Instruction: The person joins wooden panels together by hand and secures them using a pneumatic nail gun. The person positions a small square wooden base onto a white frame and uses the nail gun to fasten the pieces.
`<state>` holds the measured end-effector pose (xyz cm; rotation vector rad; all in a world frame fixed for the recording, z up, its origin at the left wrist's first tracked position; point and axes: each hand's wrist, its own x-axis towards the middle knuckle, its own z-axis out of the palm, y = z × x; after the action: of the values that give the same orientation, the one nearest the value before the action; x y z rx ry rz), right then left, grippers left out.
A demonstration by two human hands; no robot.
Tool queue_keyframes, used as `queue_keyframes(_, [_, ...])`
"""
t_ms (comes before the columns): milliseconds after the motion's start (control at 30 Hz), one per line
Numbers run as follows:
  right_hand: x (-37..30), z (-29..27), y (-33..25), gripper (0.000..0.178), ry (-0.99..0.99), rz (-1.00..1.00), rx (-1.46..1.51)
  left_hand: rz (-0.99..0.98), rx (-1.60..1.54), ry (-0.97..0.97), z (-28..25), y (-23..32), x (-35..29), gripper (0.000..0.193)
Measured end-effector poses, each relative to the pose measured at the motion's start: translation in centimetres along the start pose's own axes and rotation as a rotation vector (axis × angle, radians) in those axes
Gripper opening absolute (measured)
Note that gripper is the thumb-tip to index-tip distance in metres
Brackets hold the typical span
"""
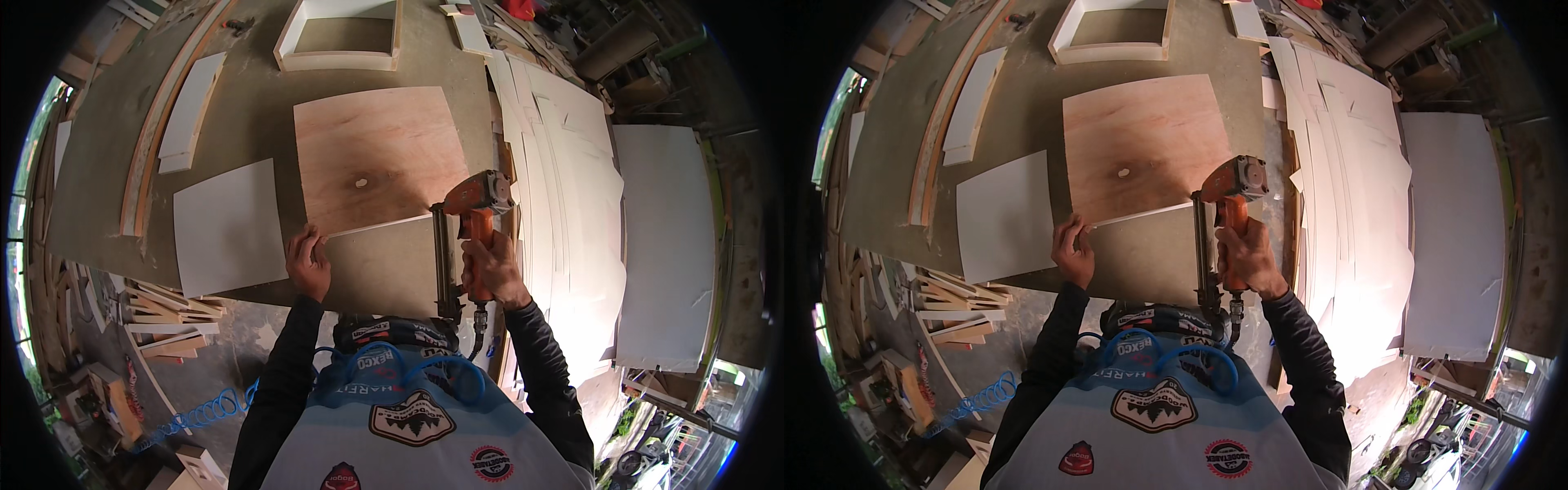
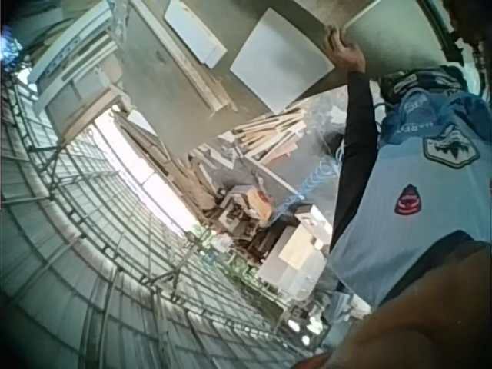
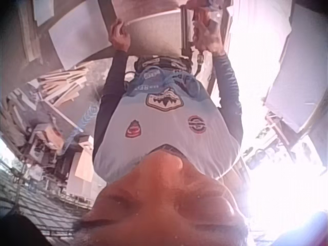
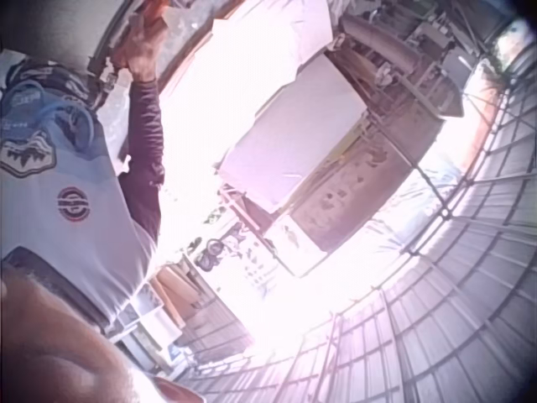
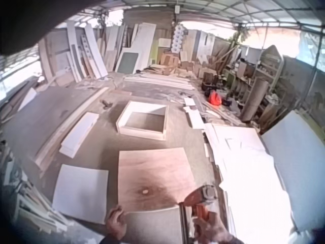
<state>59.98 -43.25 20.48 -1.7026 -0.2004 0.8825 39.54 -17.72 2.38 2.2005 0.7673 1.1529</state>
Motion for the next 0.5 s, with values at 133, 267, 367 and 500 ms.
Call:
queue_keyframes(133, [0.07,-0.14,0.32,0.018,0.006,0.008,0.01,0.013,-0.004,0.01,0.08,0.05,0.12,0.026])
queue_keyframes(267, [0.06,-0.05,0.11,0.019,0.002,0.004,-0.004,0.019,0.001,0.012,-0.06,0.21,0.27,0.026])
queue_keyframes(367, [0.05,-0.16,0.2,0.021,0.005,-0.013,0.002,0.02,0.003,0.011,-0.07,0.42,0.43,0.026])
queue_keyframes(500, [-0.05,0.27,0.13,0.02,-0.01,-0.019,0.011,0.035,-0.002,0.012,-0.04,0.1,0.2,0.025])
